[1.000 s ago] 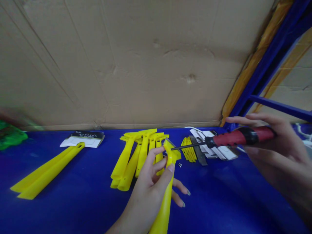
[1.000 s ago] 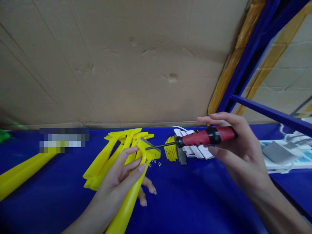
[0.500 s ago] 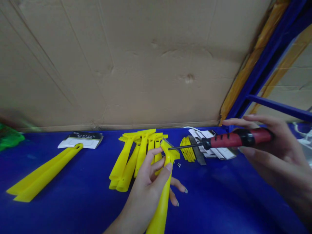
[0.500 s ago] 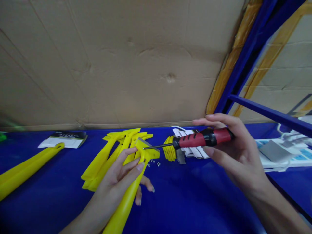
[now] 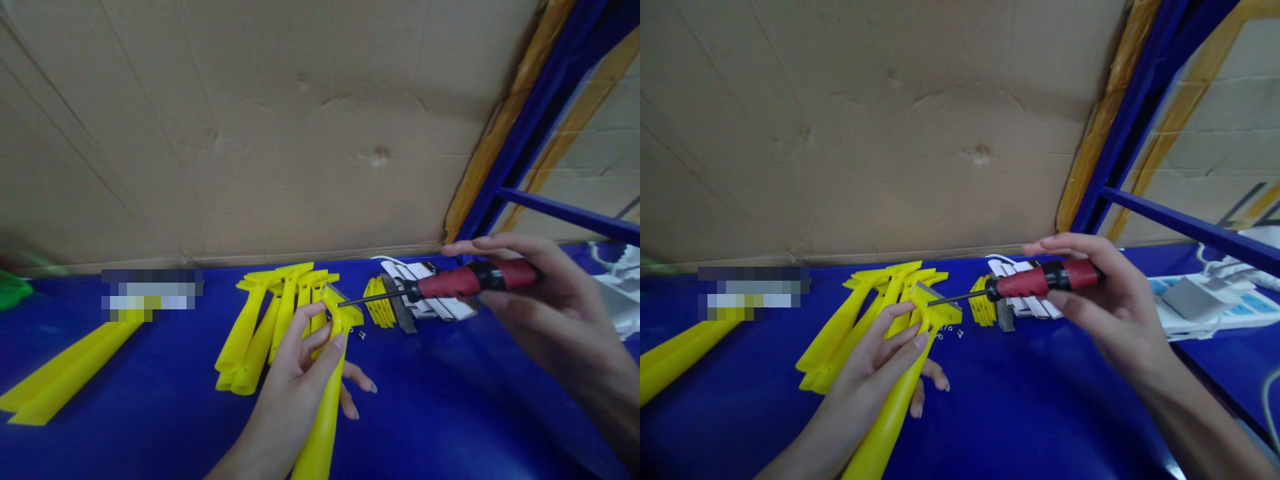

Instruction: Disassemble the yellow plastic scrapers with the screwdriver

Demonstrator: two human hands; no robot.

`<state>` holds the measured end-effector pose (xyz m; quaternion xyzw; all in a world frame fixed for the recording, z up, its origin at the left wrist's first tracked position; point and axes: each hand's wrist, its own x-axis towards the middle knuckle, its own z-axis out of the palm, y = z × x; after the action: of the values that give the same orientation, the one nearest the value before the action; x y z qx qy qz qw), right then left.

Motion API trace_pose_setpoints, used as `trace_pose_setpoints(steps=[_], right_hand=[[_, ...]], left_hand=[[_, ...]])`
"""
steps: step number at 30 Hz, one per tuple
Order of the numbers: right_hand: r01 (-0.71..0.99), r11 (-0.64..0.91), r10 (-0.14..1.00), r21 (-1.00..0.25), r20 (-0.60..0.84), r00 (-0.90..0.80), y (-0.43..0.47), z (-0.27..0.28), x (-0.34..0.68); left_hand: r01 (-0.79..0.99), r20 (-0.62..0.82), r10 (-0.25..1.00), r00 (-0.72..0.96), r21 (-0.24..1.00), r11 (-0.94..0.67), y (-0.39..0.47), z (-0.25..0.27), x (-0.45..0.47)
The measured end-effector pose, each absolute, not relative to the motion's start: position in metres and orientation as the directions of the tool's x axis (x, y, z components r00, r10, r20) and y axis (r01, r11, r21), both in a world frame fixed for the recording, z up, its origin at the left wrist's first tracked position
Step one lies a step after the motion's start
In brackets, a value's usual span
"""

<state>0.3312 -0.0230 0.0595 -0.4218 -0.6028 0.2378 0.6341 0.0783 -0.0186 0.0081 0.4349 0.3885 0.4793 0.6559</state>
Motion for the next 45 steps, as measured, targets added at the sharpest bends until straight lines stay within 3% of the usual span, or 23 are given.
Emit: trace_pose_setpoints(steps=[2,7,10,13,18,21,23,26,29,32,34,38,45], right_hand=[[0.172,0.549,0.806,-0.818,0.572,0.152,-0.023,0.06,0.331],[0.318,0.475,0.808,-0.821,0.55,0.211,-0.022,0.057,0.332],[0.265,0.519,0.796,-0.813,0.573,0.198,-0.022,0.056,0.333],[0.252,0.469,0.826,-0.846,0.522,0.215,-0.021,0.058,0.332],[-0.009,0.439,0.778,-0.899,0.375,0.503,-0.015,0.071,0.332],[-0.181,0.425,0.765,-0.887,0.245,0.596,-0.01,0.079,0.334],[-0.275,0.401,0.755,-0.874,0.145,0.639,-0.007,0.082,0.335],[-0.381,0.367,0.768,-0.849,0.046,0.639,-0.006,0.082,0.335],[-0.399,0.339,0.828,-0.852,0.069,0.556,-0.005,0.075,0.333],[-0.234,0.338,0.832,-0.912,0.173,0.528,-0.003,0.067,0.332],[-0.14,0.343,0.819,-0.929,0.223,0.529,-0.002,0.063,0.332],[-0.196,0.32,0.856,-0.927,0.194,0.48,-0.001,0.06,0.333],[-0.158,0.303,0.859,-0.94,0.197,0.472,0.001,0.056,0.333]], left_hand=[[-0.296,-0.087,0.969,0.23,0.943,0.154,-0.019,0.007,0.078],[-0.271,-0.098,0.963,0.252,0.948,0.167,-0.019,0.011,0.077],[-0.285,-0.095,0.969,0.228,0.945,0.159,-0.018,0.008,0.077],[-0.286,-0.087,0.976,0.201,0.948,0.144,-0.02,0.005,0.077],[-0.154,-0.021,0.977,0.213,0.987,0.055,-0.022,0.022,0.077],[0.117,0.115,0.965,0.234,0.982,-0.146,-0.014,0.035,0.073],[0.343,0.297,0.905,0.305,0.852,-0.396,-0.005,0.04,0.067],[0.503,0.492,0.729,0.476,0.528,-0.684,0.011,0.043,0.057],[0.585,0.478,0.666,0.572,0.332,-0.74,0.022,0.042,0.048],[0.632,0.443,0.64,0.627,0.191,-0.751,0.028,0.041,0.042],[0.625,0.457,0.6,0.656,0.117,-0.772,0.031,0.04,0.039],[0.571,0.463,0.521,0.717,0.039,-0.82,0.038,0.041,0.037],[0.556,0.398,0.5,0.769,-0.029,-0.831,0.042,0.046,0.041]])
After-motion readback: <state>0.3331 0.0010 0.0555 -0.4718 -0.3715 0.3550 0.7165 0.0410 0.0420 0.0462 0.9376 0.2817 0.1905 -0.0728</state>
